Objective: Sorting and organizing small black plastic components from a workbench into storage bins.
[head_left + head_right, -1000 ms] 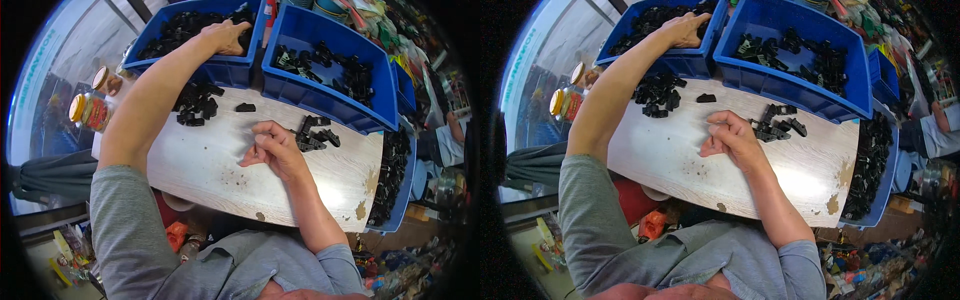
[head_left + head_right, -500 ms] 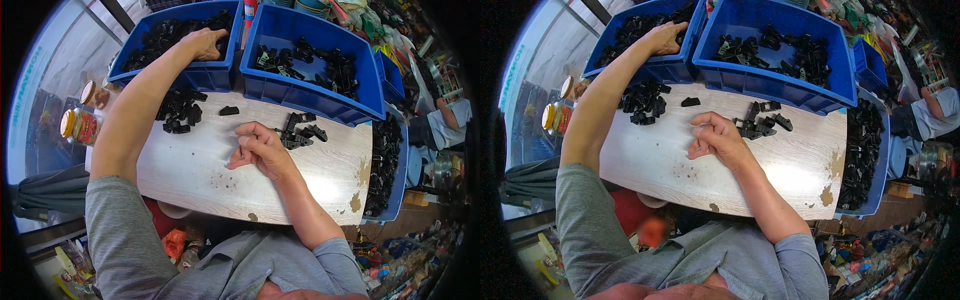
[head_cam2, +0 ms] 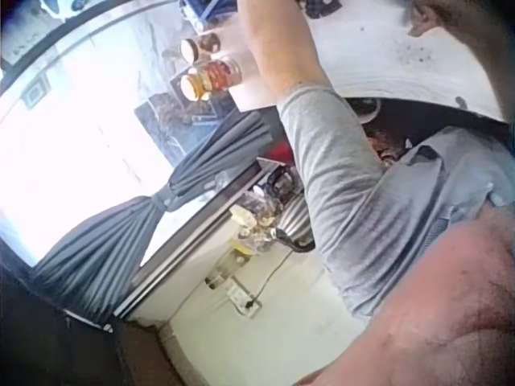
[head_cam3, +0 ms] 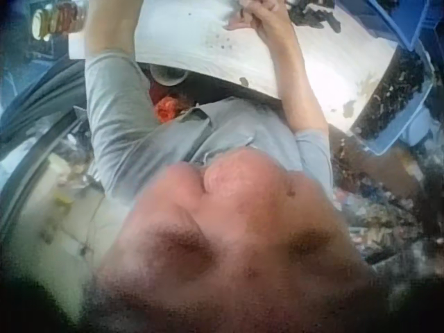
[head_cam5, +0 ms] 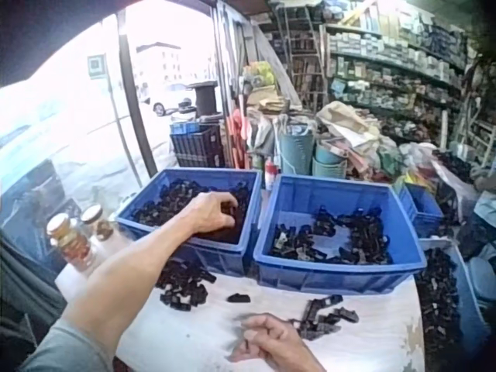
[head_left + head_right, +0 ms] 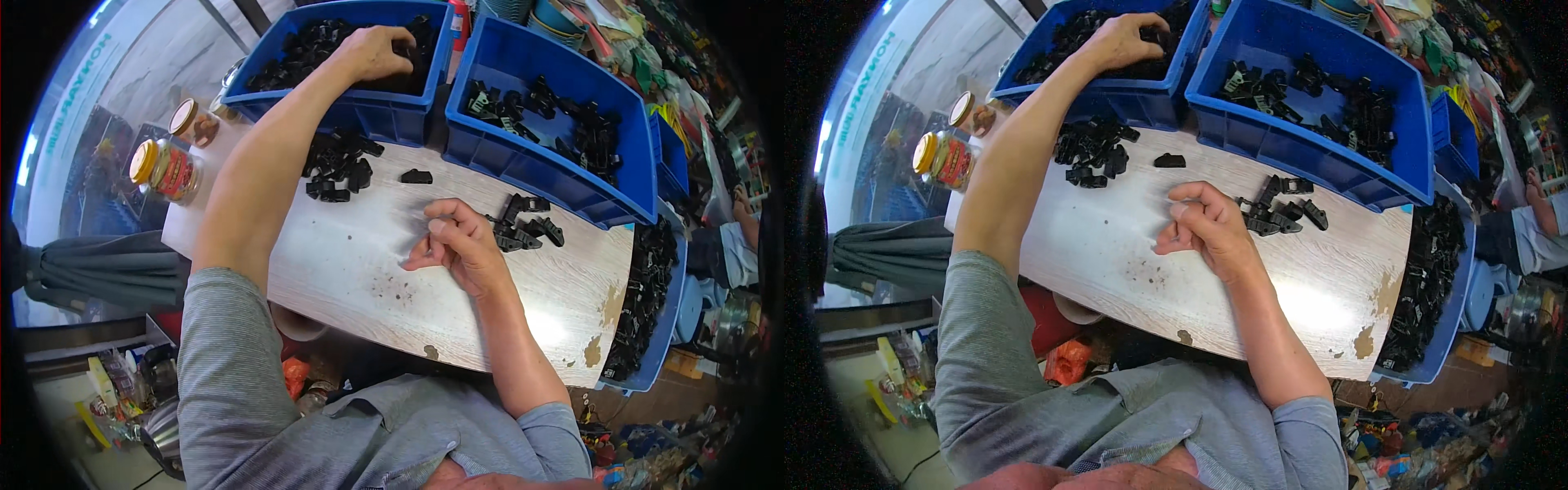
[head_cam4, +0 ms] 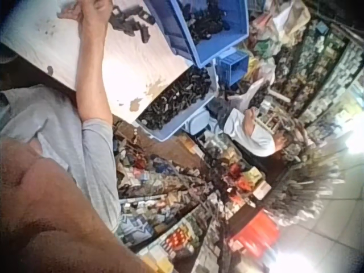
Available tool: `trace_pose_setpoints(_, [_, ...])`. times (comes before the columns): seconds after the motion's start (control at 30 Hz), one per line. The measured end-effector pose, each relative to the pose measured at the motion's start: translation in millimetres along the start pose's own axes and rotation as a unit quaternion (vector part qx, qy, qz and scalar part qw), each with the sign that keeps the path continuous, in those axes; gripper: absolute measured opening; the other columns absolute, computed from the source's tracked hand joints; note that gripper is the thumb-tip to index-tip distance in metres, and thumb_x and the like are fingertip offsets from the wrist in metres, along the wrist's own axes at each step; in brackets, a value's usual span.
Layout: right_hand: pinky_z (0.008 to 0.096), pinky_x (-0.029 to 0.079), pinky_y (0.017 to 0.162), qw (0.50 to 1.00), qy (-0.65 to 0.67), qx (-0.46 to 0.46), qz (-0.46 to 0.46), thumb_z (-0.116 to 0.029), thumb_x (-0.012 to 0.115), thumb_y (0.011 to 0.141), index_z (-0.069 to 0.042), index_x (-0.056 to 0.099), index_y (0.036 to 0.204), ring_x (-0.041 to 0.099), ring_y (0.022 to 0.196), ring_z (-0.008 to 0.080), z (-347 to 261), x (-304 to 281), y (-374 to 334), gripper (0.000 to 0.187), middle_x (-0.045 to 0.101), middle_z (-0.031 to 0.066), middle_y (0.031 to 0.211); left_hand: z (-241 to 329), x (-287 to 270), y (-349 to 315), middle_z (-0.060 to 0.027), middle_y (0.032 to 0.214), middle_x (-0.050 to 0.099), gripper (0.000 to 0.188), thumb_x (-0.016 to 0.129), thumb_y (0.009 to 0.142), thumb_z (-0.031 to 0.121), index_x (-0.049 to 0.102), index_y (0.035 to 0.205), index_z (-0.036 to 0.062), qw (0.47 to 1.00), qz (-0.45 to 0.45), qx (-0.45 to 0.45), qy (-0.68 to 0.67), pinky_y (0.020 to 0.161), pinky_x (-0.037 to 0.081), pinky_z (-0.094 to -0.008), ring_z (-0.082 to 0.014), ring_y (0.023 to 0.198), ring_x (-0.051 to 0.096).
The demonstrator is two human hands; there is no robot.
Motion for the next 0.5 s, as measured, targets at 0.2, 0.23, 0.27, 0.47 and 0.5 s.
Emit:
trace_pose_setpoints(0.2, [0.0562,0.062,0.076,1.000,-0.009,-0.010,0.000,-0.013,0.066,0.094,-0.001,0.058,0.116,0.071,0.075,0.0281,-1,-2,1,0.027,0.057,0.0066,0.063,5,-61,-30,-0.0145,0.091,0.072,0.048,0.078,0.074,0.022,0.067,0.117,0.0041,0.979,0.128,-0.067,-0.144,0.081,0.055,-0.0337,-0.0229,0.086,0.070])
trace_pose_setpoints(0.23, [0.0562,0.062,0.076,1.000,-0.007,-0.006,-0.003,-0.013,0.066,0.094,-0.001,0.058,0.116,0.071,0.075,0.0281,0,-1,1,0.027,0.057,0.0066,0.063,1,-65,-36,-0.0143,0.091,0.072,0.047,0.078,0.074,0.022,0.068,0.116,0.0044,0.971,0.136,-0.091,-0.177,0.081,0.055,-0.0335,-0.0218,0.086,0.070])
trace_pose_setpoints(0.27, [0.0563,0.062,0.076,1.000,-0.009,-0.007,0.001,-0.014,0.066,0.094,-0.001,0.058,0.117,0.071,0.075,0.0281,0,-2,1,0.027,0.057,0.0066,0.063,5,-73,-47,-0.0133,0.092,0.072,0.045,0.077,0.075,0.021,0.068,0.116,0.0047,0.969,0.205,-0.056,-0.130,0.080,0.055,-0.0322,-0.0193,0.085,0.070])
trace_pose_setpoints(0.47, [0.0565,0.062,0.075,1.000,-0.011,-0.003,0.006,-0.013,0.064,0.095,-0.003,0.057,0.117,0.071,0.075,0.0285,1,-3,1,0.025,0.057,0.0063,0.064,7,-77,-134,-0.0135,0.099,0.070,0.041,0.078,0.075,0.021,0.069,0.112,0.0053,0.919,0.363,-0.068,-0.140,0.084,0.054,-0.0346,-0.0236,0.092,0.067])
trace_pose_setpoints(0.5, [0.0568,0.062,0.075,1.000,-0.012,-0.003,0.011,-0.013,0.063,0.095,-0.003,0.057,0.118,0.071,0.075,0.0287,1,-3,1,0.025,0.056,0.0062,0.064,3,-72,-150,-0.0148,0.113,0.069,0.044,0.080,0.075,0.020,0.070,0.116,0.0100,0.916,0.386,-0.059,-0.087,0.092,0.053,-0.0389,-0.0312,0.104,0.067])
Point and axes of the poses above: each hand's wrist, its own y-axis towards the middle knuckle, its own x-axis out of the palm, z = x × y, the point moved 5 cm from there along y, towards the middle knuckle
